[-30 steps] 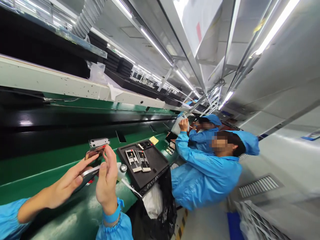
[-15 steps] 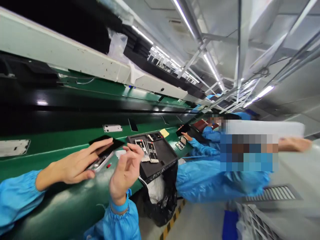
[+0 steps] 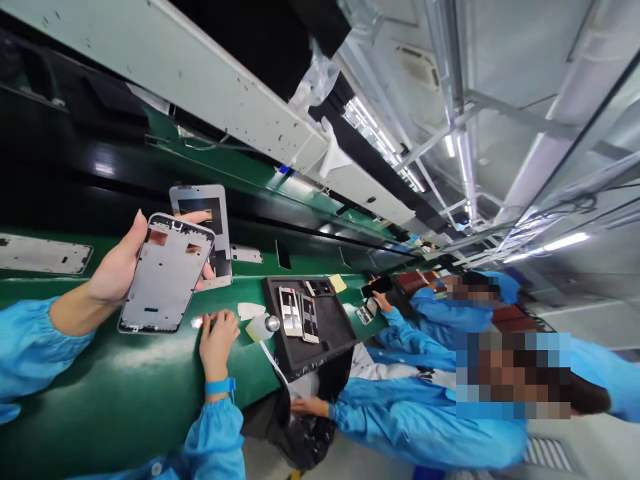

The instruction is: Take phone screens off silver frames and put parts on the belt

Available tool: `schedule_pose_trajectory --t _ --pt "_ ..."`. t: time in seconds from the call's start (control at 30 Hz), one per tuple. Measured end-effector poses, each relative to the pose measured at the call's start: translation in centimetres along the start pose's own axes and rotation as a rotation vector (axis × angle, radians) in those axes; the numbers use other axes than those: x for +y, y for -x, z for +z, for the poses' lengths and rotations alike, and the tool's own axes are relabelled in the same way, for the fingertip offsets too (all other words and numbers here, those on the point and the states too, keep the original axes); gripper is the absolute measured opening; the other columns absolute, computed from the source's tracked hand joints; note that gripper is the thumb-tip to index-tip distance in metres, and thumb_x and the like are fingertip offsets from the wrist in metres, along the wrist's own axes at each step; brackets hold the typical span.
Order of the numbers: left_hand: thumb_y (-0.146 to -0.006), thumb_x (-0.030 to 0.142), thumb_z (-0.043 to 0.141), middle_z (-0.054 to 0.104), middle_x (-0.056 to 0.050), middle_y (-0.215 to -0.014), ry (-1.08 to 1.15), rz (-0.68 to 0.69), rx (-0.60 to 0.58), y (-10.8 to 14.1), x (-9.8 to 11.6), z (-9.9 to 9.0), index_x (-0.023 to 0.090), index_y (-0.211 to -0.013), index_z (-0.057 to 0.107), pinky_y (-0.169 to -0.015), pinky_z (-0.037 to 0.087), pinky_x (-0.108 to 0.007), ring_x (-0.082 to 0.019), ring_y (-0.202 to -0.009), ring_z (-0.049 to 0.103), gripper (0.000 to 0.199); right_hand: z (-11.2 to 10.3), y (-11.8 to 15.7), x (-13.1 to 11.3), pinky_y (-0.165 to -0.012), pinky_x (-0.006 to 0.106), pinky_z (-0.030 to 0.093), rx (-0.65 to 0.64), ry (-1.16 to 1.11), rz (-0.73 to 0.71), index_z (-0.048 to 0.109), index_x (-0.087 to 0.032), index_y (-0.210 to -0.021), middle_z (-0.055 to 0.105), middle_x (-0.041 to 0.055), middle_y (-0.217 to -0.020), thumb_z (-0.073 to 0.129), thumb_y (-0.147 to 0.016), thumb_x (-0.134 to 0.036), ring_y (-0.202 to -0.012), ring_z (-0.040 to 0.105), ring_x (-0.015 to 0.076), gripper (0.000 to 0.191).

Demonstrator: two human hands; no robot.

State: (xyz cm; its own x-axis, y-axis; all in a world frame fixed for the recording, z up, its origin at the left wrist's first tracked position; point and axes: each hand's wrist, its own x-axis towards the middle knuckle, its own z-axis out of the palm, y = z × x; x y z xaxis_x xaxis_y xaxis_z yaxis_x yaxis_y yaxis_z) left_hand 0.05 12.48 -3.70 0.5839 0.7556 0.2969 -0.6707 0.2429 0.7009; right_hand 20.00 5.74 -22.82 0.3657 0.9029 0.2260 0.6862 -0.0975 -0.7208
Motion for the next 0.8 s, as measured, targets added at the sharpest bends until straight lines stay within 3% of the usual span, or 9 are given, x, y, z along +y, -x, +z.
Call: schedule_pose_trajectory --t 0.17,0.27,0.33,0.4,0.5,0.57,0.67,0.8 --pt "-0.102 0.079 0.029 0.081 -0.017 -0.102 0.116 -0.117 -0.069 0.7 0.6 0.4 0.024 -0.172 0.02 -0.074 0.061 -0.041 -0.029 -0.083 0.077 0.089 -1.6 -0.5 -1.7 -0.099 0.053 0.046 0.087 -0.112 -0.033 0.059 -0.022 -0.085 0.065 0.0149 -0.106 0.054 -0.097 -0.059 -0.109 0.06 0.0339 0.04" --pt "-0.102 0.078 0.031 0.08 -0.019 -0.102 0.119 -0.16 -0.118 1.2 0.4 0.9 0.022 -0.172 0.019 -0.076 0.06 -0.04 -0.029 -0.082 0.077 0.091 -4.3 -1.4 -3.8 -0.088 0.044 0.055 0.106 -0.266 -0.083 0.062 -0.02 -0.104 0.069 0.0124 -0.101 0.024 -0.108 -0.061 -0.095 0.068 0.0267 0.056" --pt "-0.103 0.077 0.034 0.08 -0.019 -0.101 0.103 -0.188 -0.146 1.4 0.0 1.1 0.021 -0.172 0.02 -0.076 0.059 -0.04 -0.029 -0.082 0.076 0.09 -6.2 -1.8 -5.7 -0.078 0.04 0.058 0.05 -0.435 -0.122 0.063 -0.02 -0.116 0.07 0.0096 -0.094 0.01 -0.109 -0.061 -0.084 0.07 0.0239 0.068" --pt "-0.102 0.076 0.038 0.08 -0.019 -0.101 0.095 -0.217 -0.171 1.5 -0.5 1.2 0.02 -0.171 0.024 -0.076 0.059 -0.04 -0.029 -0.081 0.076 0.089 -7.8 -1.9 -7.6 -0.071 0.037 0.059 -0.1 -0.653 -0.152 0.066 -0.021 -0.112 0.067 0.0048 -0.082 0.024 -0.109 -0.067 -0.074 0.069 0.0222 0.062" --pt "-0.101 0.073 0.048 0.08 -0.019 -0.103 0.074 -0.235 -0.19 1.7 -1.1 1.2 0.019 -0.165 0.038 -0.078 0.061 -0.04 -0.031 -0.083 0.078 0.084 -8.9 -1.7 -10.0 -0.065 0.033 0.059 -0.366 -0.914 -0.116 0.065 -0.022 -0.083 0.054 -0.0031 -0.064 0.058 -0.1 -0.066 -0.06 0.064 0.0176 0.048" --pt "-0.1 0.071 0.052 0.081 -0.018 -0.103 0.067 -0.228 -0.176 1.6 -1.5 1.2 0.019 -0.156 0.05 -0.079 0.062 -0.041 -0.031 -0.083 0.079 0.076 -8.8 -1.6 -10.7 -0.062 0.033 0.06 -0.371 -1.006 -0.052 0.063 -0.022 -0.079 0.053 -0.0052 -0.061 0.067 -0.094 -0.068 -0.053 0.059 0.0149 0.049" --pt "-0.1 0.072 0.051 0.081 -0.018 -0.103 0.118 -0.208 -0.098 1.4 -1.7 1.4 0.02 -0.147 0.058 -0.082 0.063 -0.043 -0.031 -0.087 0.079 0.07 -8.4 -1.0 -10.8 -0.064 0.036 0.062 -0.229 -1.082 -0.001 0.07 -0.024 -0.102 0.069 -0.0002 -0.076 0.068 -0.09 -0.073 -0.06 0.064 0.0175 0.051" --pt "-0.104 0.072 0.041 0.079 -0.016 -0.114 0.22 -0.111 -0.003 1.2 -1.3 2.1 0.026 -0.143 0.059 -0.073 0.065 -0.049 -0.033 -0.089 0.078 0.064 -8.7 0.5 -9.1 -0.074 0.045 0.066 -0.285 -1.18 0.017 0.071 -0.022 -0.127 0.079 0.0132 -0.11 0.042 -0.1 -0.078 -0.082 0.076 0.0275 0.069"
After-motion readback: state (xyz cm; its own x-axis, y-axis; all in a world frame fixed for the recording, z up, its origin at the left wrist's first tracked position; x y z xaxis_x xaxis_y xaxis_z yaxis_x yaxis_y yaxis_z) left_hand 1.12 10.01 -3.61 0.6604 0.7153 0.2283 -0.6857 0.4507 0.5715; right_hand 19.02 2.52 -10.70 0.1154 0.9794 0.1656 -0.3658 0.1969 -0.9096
